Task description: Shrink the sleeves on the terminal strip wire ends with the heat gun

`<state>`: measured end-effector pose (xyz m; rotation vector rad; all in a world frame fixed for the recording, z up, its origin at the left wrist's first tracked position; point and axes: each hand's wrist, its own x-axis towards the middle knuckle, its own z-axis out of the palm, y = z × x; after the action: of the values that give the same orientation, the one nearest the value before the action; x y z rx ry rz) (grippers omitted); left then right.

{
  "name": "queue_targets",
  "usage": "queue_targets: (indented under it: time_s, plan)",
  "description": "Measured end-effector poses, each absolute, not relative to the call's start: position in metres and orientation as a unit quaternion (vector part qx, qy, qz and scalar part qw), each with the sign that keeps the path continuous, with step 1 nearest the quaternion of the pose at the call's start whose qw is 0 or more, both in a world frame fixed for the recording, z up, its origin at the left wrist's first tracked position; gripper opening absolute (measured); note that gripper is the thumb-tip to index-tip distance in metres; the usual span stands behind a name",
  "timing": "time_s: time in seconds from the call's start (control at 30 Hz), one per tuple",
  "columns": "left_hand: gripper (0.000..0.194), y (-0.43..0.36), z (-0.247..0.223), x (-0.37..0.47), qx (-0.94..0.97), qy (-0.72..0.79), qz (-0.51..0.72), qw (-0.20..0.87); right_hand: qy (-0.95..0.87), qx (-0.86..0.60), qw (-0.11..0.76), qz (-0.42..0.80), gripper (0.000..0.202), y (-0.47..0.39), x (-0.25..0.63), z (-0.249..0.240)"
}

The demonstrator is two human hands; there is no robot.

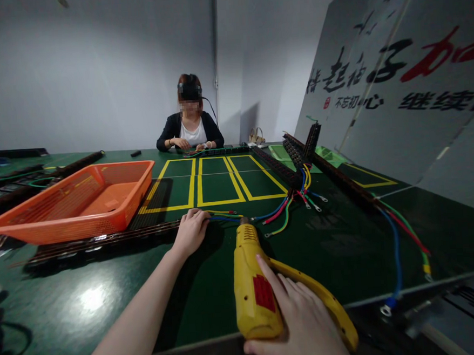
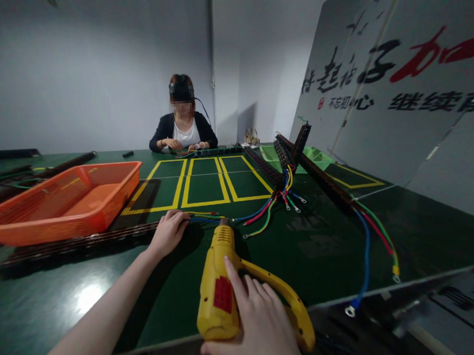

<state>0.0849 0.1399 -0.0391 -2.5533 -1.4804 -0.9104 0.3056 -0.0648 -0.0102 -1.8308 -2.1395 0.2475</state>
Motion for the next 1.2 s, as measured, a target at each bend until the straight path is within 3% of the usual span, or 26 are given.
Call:
queue_targets:
  time_s: [0.43, 0.7, 1.2]
  plan:
    - [0.019, 0.141, -0.042, 0.088, -0.823, -0.475, -0.311, 0.004, -0.728, -0.659, 0.142, 0.127, 0.122, -0.067, 0.288, -0.005]
    - [0.029, 0.14, -0.042, 0.093, -0.844, -0.451, -0.29, -0.023, -0.762, -0.623, 0.126, 0.124, 0.129, -0.061, 0.261, -0.002]
    - [0.027, 0.139, -0.039, 0.092, -0.841, -0.459, -0.285, -0.019, -0.813, -0.559, 0.163, -0.026, 0.131, -0.061, 0.253, -0.029]
